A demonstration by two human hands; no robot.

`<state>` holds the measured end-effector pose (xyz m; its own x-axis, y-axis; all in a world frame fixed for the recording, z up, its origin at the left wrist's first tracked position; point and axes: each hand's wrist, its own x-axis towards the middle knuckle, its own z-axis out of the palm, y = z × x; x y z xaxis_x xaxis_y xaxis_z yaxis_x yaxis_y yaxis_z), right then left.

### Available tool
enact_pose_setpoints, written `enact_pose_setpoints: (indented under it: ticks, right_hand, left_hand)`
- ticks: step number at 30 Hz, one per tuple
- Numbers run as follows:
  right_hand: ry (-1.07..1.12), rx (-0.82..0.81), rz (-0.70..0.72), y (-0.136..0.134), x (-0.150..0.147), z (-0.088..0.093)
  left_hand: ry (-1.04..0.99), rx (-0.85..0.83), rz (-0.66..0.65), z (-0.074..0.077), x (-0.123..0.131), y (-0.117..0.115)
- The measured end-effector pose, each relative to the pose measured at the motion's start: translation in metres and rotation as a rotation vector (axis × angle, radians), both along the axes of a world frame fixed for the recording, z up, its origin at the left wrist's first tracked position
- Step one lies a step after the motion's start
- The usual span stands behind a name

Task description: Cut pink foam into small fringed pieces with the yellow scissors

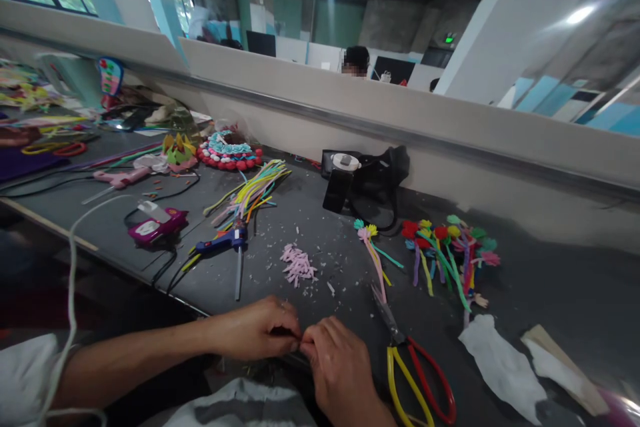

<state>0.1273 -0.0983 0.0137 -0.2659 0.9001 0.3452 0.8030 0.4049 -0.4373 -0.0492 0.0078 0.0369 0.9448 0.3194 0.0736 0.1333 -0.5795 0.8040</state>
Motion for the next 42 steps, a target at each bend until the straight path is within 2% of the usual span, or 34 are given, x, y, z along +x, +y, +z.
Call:
enact_pose_setpoints:
  ticks: [4, 9, 12, 15, 18, 21, 26, 29, 32, 36, 42]
  right_hand:
    - [0.046, -0.066, 0.021, 0.001, 0.0, 0.006]
    - [0.117, -0.194, -0.034, 0.006, 0.001, 0.011]
    - [0.111, -0.154, -0.049, 0.01, -0.002, 0.013]
    - [0.072, -0.045, -0.054, 0.012, -0.005, 0.015]
    - [0.036, 0.074, -0.045, 0.016, -0.007, 0.019]
    - [0.026, 0.126, -0.034, 0.021, -0.004, 0.028]
    - [0.005, 0.193, -0.078, 0.031, 0.008, 0.053]
    - [-0.02, 0.258, -0.079, 0.033, 0.012, 0.06]
    - [-0.042, 0.296, -0.077, 0.034, 0.012, 0.059]
    - [-0.101, 0.302, -0.05, 0.032, 0.013, 0.059]
    - [-0.22, 0.339, -0.023, 0.033, 0.02, 0.073]
  left_hand:
    - [-0.015, -0.033, -0.005, 0.003, -0.004, 0.002]
    - [-0.074, 0.011, 0.035, 0.005, -0.005, -0.001]
    - [-0.1, 0.012, 0.132, 0.004, -0.003, -0.004]
    - [-0.147, -0.035, 0.209, 0.002, 0.0, -0.004]
    - [-0.186, -0.113, 0.235, 0.0, 0.003, 0.0]
    - [-0.186, -0.229, 0.258, 0.002, 0.006, 0.006]
    - [-0.154, -0.576, 0.366, 0.022, 0.008, 0.017]
    - [-0.13, -0.642, 0.393, 0.032, 0.008, 0.022]
    - [-0.092, -0.603, 0.366, 0.035, 0.008, 0.024]
    - [-0.014, -0.453, 0.308, 0.035, 0.007, 0.027]
    - [-0.002, -0.301, 0.202, 0.043, 0.009, 0.026]
